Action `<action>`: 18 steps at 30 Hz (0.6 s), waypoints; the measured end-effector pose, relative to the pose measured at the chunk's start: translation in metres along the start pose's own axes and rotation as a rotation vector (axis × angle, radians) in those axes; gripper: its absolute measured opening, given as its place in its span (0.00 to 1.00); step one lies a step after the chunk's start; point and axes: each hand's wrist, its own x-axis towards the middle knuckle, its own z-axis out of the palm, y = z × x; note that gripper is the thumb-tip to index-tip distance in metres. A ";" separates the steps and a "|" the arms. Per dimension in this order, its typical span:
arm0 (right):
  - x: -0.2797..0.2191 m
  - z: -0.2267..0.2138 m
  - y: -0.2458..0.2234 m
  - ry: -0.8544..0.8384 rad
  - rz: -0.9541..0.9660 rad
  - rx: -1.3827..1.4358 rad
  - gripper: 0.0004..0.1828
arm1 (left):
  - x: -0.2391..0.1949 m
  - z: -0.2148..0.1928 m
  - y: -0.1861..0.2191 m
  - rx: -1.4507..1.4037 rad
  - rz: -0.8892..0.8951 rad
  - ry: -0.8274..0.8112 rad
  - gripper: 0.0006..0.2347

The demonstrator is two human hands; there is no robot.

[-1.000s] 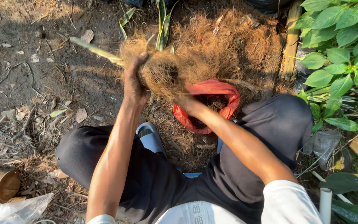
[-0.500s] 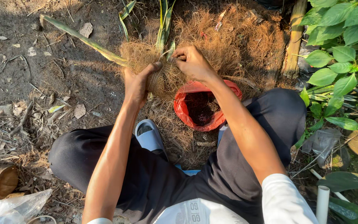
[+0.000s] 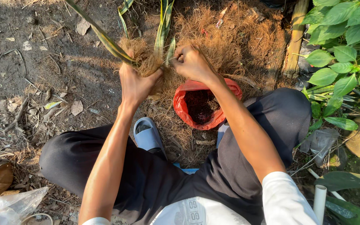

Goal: The person sits on the ground and wraps a plant's root ball with soil and coconut coir. They repeatedly add soil from a red bag and press it around the roots, then wrap the root ball with coir fibers, securing it with string.

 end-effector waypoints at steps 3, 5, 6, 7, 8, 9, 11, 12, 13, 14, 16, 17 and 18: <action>0.000 0.007 -0.015 0.035 -0.102 0.096 0.05 | -0.005 -0.004 -0.023 -0.139 -0.184 0.073 0.26; -0.008 0.009 -0.025 0.062 -0.063 0.041 0.08 | -0.006 -0.008 -0.041 -0.249 -0.303 0.266 0.28; -0.017 0.013 -0.031 0.077 -0.040 0.013 0.10 | -0.006 -0.010 -0.051 -0.305 -0.361 0.360 0.30; -0.025 0.019 -0.039 0.088 -0.131 0.134 0.09 | -0.005 -0.013 -0.060 -0.463 -0.380 0.390 0.27; -0.031 0.026 -0.047 0.098 -0.222 0.251 0.08 | -0.002 -0.015 -0.069 -0.625 -0.397 0.421 0.24; -0.039 0.033 -0.055 0.105 -0.314 0.367 0.07 | -0.001 -0.015 -0.075 -0.788 -0.411 0.451 0.21; -0.064 0.054 -0.072 0.099 -0.403 0.403 0.05 | 0.001 -0.008 -0.081 -0.928 -0.410 0.503 0.20; -0.078 0.064 -0.078 0.084 -0.321 0.430 0.04 | 0.003 -0.004 -0.081 -0.996 -0.409 0.525 0.19; -0.090 0.073 -0.083 0.067 -0.239 0.456 0.04 | 0.007 0.002 -0.079 -1.026 -0.382 0.519 0.18; -0.097 0.081 -0.085 0.081 -0.242 0.384 0.04 | 0.007 0.010 -0.076 -1.056 -0.360 0.514 0.17; -0.105 0.095 -0.082 0.104 -0.247 0.237 0.05 | 0.007 0.017 -0.067 -1.205 -0.375 0.501 0.16; -0.106 0.099 -0.075 0.097 -0.243 0.227 0.05 | 0.006 0.019 -0.062 -1.324 -0.411 0.491 0.15; -0.104 0.102 -0.068 0.096 -0.240 0.217 0.05 | 0.009 0.019 -0.055 -1.442 -0.444 0.474 0.15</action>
